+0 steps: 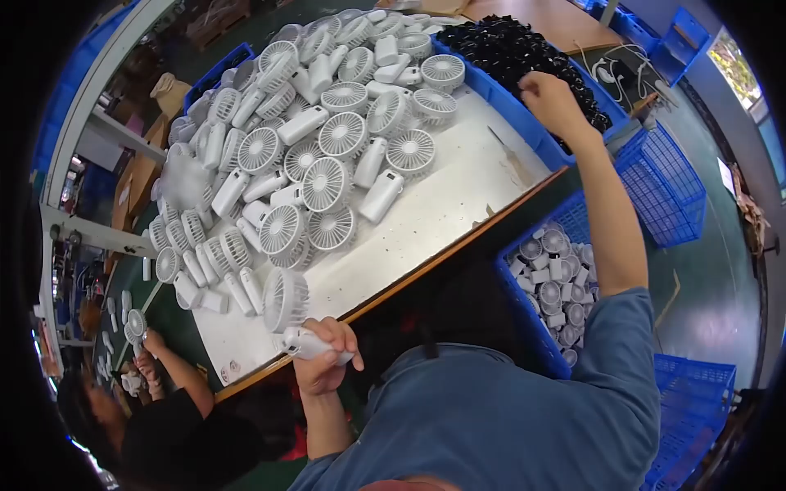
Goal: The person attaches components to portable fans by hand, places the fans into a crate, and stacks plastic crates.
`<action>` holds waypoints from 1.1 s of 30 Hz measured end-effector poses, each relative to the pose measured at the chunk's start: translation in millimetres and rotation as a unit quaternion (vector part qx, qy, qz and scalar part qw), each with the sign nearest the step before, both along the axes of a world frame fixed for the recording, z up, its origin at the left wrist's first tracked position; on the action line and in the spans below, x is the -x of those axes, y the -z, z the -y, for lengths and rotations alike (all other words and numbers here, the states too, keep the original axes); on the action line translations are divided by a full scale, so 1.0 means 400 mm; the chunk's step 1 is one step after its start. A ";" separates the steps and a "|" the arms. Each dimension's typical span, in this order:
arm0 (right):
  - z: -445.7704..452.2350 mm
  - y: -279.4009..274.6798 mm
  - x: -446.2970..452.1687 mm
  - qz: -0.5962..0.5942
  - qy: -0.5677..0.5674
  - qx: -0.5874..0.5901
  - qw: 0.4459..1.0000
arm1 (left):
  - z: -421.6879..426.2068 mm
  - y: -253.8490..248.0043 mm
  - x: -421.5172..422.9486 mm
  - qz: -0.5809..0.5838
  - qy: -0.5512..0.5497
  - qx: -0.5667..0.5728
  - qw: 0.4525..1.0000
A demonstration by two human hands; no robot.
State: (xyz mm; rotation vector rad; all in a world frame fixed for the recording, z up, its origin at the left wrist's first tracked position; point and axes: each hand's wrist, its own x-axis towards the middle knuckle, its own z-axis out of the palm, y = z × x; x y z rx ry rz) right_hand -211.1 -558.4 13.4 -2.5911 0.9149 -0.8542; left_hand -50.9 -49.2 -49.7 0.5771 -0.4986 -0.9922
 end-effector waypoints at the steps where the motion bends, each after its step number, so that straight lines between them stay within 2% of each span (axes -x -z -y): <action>1: 0.051 0.022 0.005 -0.042 0.019 0.008 0.999 | 0.000 -0.002 -0.001 0.004 -0.009 -0.003 1.000; 6: 0.167 0.100 -0.023 -0.149 -0.049 -0.022 0.987 | 0.020 0.008 0.001 0.001 -0.003 -0.040 0.999; 7: 0.194 0.122 -0.028 -0.135 -0.064 -0.022 0.989 | 0.017 0.008 -0.004 0.013 -0.002 -0.057 0.998; 8: 0.232 0.141 -0.031 -0.135 -0.095 -0.084 0.983 | 0.010 0.014 -0.006 0.005 -0.007 -0.084 0.996; 9: 0.348 0.219 -0.022 -0.141 -0.134 -0.109 0.975 | 0.007 0.013 -0.007 -0.014 -0.013 -0.080 0.997; 10: 0.348 0.228 -0.009 -0.115 -0.094 -0.099 0.984 | 0.003 0.008 -0.006 -0.017 -0.016 -0.089 0.996; 11: 0.479 0.306 0.013 -0.179 -0.106 -0.033 0.978 | -0.004 0.009 -0.010 -0.018 -0.025 -0.097 0.995; 13: 0.457 0.299 -0.001 -0.158 -0.074 -0.079 0.981 | -0.015 0.001 -0.014 -0.021 -0.039 -0.110 0.993; 19: 0.481 0.293 -0.013 -0.157 -0.060 -0.047 0.985 | -0.030 0.007 -0.028 -0.015 -0.060 -0.133 0.989; 21: 0.453 0.292 -0.010 -0.153 -0.063 -0.067 0.984 | -0.027 0.009 -0.029 -0.011 -0.069 -0.136 0.988; 23: 0.422 0.275 -0.017 -0.154 -0.052 -0.152 0.975 | -0.026 0.011 -0.030 -0.007 -0.074 -0.136 0.988; 27: 0.407 0.261 -0.035 -0.195 -0.034 -0.107 0.974 | -0.022 0.010 -0.031 0.002 -0.078 -0.142 0.987; 32: 0.530 0.314 -0.019 -0.092 -0.071 0.005 0.993 | -0.038 0.009 -0.034 0.017 -0.093 -0.168 0.981; 33: 0.535 0.312 -0.016 -0.086 -0.063 -0.005 0.994 | -0.041 0.009 -0.036 0.015 -0.097 -0.168 0.981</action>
